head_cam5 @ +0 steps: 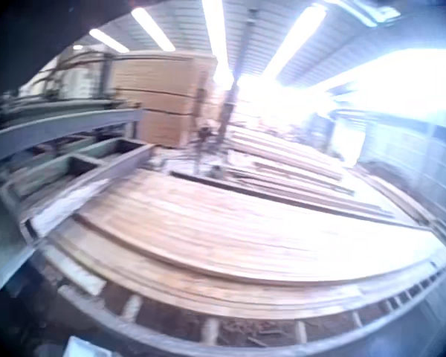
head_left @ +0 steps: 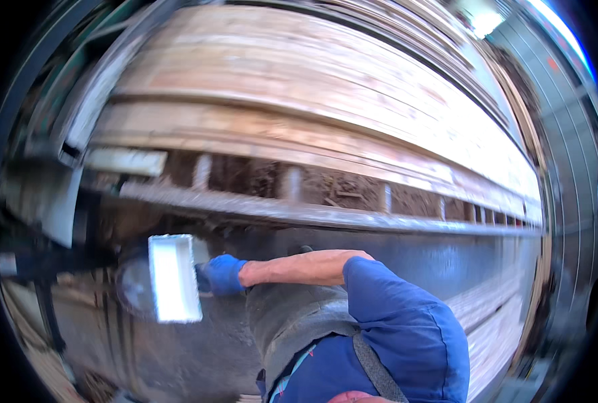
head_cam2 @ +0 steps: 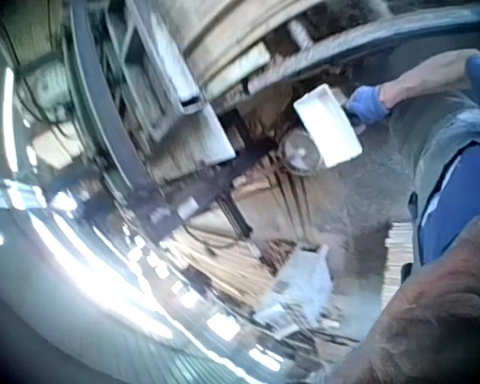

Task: The person assembles a large wooden panel by placing thin planks onto a metal frame. They use a metal hook to adjust the planks and a brush to apply a white substance to the wood. The person also uses a small rectangular tool to smooth the surface of the planks.

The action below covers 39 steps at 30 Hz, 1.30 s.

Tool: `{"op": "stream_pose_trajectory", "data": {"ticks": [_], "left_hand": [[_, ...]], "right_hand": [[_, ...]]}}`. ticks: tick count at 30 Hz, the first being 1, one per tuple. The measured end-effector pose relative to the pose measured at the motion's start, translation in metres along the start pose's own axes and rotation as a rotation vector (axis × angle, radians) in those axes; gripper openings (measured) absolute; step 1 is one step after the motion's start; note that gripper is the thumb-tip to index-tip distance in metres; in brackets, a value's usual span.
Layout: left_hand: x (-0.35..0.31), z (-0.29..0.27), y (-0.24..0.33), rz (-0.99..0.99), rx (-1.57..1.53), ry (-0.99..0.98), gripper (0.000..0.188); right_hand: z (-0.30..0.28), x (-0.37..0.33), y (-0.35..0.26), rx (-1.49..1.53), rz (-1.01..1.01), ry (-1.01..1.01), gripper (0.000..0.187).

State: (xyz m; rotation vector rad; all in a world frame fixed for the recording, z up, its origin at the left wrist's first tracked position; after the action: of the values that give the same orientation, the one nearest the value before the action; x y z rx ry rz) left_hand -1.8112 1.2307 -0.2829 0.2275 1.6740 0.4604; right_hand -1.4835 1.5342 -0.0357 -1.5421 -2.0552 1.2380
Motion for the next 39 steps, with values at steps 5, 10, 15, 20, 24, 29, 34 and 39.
{"op": "stream_pose_trajectory", "data": {"ticks": [5, 10, 15, 20, 24, 29, 34, 39], "left_hand": [[-0.019, 0.074, 0.107, 0.476, 0.547, -0.169, 0.05], [-0.105, 0.224, 0.262, 1.548, 1.006, -0.266, 0.055], [-0.277, 0.542, 0.299, 1.783, 0.859, -0.732, 0.037], [-0.382, 0.759, 0.233, 2.362, 1.132, -0.816, 0.048], [-0.402, 0.899, 0.148, 2.311, 1.452, -0.814, 0.065], [-0.439, 1.007, 0.042, 2.264, 1.746, -0.809, 0.07], [-0.444, 1.086, -0.021, 2.382, 1.587, -0.893, 0.051], [-0.437, 1.12, -0.031, 2.324, 1.364, -1.145, 0.034]], "right_hand": [[-0.141, -0.145, -0.02, 0.167, 0.01, 0.323, 0.031], [-0.231, -0.34, 0.063, 0.039, 0.258, 0.711, 0.033], [-0.27, -0.561, 0.124, 0.05, 0.676, 1.012, 0.037], [-0.24, -0.748, 0.193, 0.049, 0.958, 1.386, 0.037], [-0.182, -0.874, 0.203, 0.355, 1.183, 1.672, 0.035], [-0.1, -0.97, 0.18, 0.48, 1.312, 2.063, 0.033], [-0.005, -1.041, 0.179, 0.742, 1.387, 2.336, 0.029], [0.08, -1.097, 0.198, 0.897, 1.457, 2.406, 0.029]]}}
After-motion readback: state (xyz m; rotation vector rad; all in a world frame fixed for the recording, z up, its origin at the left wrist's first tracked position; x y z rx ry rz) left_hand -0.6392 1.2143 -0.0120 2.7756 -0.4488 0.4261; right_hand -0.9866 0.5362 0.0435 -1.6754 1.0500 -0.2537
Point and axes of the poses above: each hand's wrist, its own x-axis towards the middle knuckle, its own z-axis out of the palm, y = z × x, the point moved 4 cm from there along x, towards the middle knuckle
